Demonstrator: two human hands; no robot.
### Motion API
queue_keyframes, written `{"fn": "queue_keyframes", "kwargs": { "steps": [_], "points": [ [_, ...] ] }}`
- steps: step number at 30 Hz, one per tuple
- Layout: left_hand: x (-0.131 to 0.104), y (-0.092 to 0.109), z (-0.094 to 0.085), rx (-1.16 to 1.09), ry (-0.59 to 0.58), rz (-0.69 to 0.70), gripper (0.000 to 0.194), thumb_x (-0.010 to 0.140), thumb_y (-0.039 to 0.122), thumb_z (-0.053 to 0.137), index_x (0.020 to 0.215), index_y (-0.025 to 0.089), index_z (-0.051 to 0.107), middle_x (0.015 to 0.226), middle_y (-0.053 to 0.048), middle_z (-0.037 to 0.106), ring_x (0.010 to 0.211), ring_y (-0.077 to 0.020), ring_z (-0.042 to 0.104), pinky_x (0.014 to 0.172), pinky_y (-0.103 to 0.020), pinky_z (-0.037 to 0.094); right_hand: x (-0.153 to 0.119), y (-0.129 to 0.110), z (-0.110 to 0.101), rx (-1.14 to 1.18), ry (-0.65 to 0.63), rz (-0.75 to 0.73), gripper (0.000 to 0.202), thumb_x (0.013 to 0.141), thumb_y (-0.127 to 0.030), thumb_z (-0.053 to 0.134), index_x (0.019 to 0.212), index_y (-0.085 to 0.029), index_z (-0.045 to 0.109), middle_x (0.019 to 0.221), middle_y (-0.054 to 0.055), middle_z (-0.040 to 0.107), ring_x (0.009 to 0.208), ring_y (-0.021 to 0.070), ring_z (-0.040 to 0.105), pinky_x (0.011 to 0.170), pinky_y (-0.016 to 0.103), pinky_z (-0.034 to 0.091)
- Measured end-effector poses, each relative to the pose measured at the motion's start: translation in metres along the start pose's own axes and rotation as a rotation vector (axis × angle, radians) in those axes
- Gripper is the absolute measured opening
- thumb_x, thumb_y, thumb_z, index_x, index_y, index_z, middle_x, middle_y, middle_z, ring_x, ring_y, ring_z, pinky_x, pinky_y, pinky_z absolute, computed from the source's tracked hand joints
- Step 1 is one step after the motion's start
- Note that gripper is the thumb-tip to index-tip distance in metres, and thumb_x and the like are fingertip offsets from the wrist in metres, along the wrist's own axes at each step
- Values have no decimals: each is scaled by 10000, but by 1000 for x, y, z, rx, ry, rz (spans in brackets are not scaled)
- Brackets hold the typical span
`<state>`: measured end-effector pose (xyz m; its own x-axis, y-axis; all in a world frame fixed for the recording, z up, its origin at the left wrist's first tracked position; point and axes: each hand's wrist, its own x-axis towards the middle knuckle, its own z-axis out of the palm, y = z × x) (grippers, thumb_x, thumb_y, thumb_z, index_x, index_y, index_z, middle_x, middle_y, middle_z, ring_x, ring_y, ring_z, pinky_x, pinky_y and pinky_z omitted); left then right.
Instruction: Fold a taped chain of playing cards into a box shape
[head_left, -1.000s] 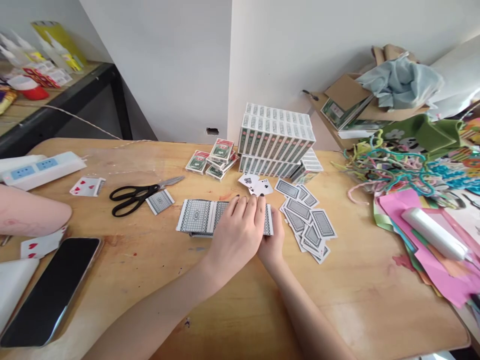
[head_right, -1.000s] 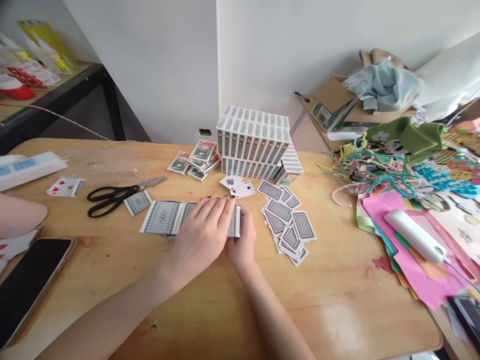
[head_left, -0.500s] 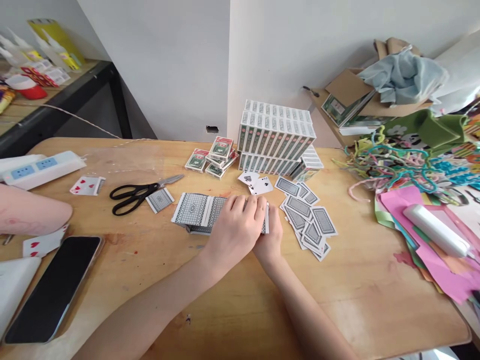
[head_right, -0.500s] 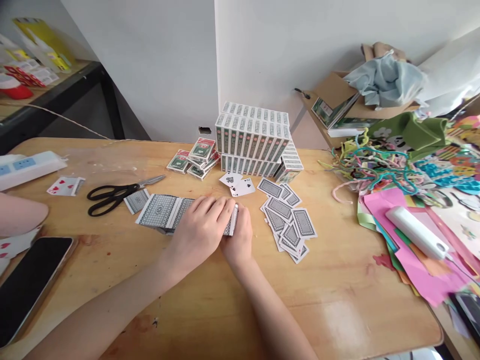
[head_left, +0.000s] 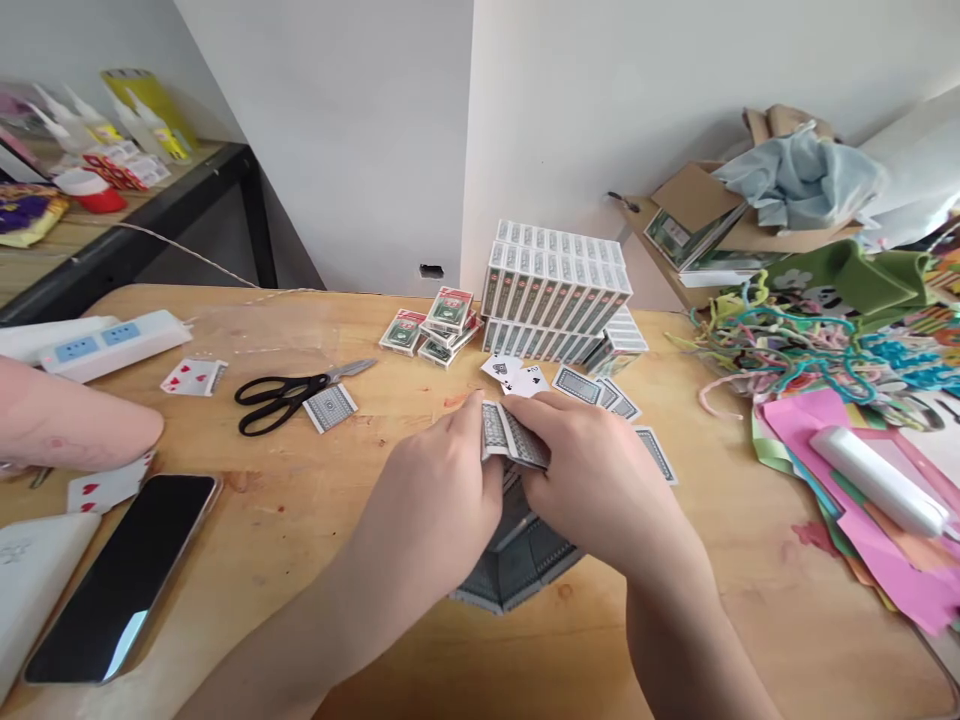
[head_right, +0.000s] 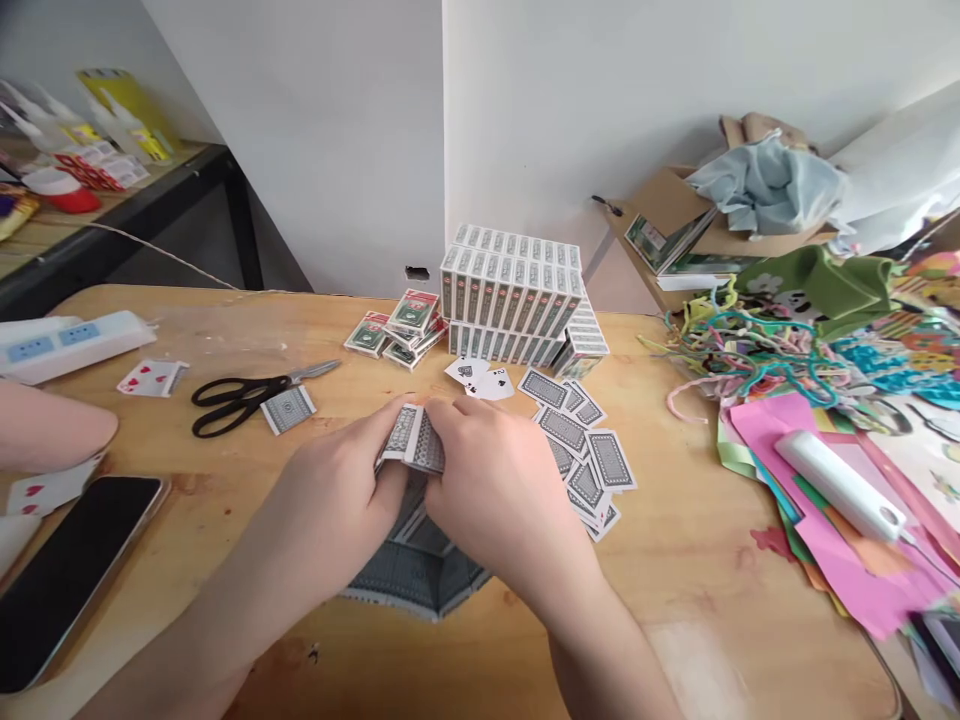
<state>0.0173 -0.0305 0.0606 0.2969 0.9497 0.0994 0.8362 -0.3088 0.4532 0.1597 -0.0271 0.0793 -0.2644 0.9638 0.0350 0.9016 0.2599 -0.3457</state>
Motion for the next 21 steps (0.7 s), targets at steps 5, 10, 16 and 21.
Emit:
{"fn": "queue_keyframes", "kwargs": {
  "steps": [5, 10, 16, 21],
  "points": [
    [11, -12, 4, 130, -176, -145, 266, 818, 78, 354, 828, 191, 595, 720, -52, 686, 651, -233, 645, 538, -306, 403, 24, -2, 10, -50, -212, -25, 131, 603, -96, 457, 641, -192, 538, 613, 4, 577, 532, 120, 426, 474, 240, 243],
    [15, -24, 13, 149, -259, -156, 272, 818, 80, 363, 834, 180, 616, 764, -81, 703, 691, -230, 664, 546, -292, 406, 35, 0, 28, -162, -304, -54, 152, 639, -101, 465, 672, -176, 592, 650, 41, 609, 534, 129, 472, 465, 253, 230],
    [14, -33, 23, 116, -241, -89, 277, 807, 70, 363, 735, 182, 606, 691, -86, 686, 609, -228, 647, 492, -291, 385, 32, 3, 42, -305, -309, -126, 169, 682, -110, 491, 754, -156, 636, 711, 88, 657, 594, 185, 574, 483, 289, 243],
    [14, -34, 28, 160, -223, -54, 260, 782, 37, 387, 742, 173, 604, 690, -89, 691, 611, -231, 658, 483, -287, 369, 31, 5, 47, -326, -302, -127, 161, 699, -135, 502, 766, -161, 646, 723, 96, 669, 619, 209, 602, 495, 292, 282]
  ]
}}
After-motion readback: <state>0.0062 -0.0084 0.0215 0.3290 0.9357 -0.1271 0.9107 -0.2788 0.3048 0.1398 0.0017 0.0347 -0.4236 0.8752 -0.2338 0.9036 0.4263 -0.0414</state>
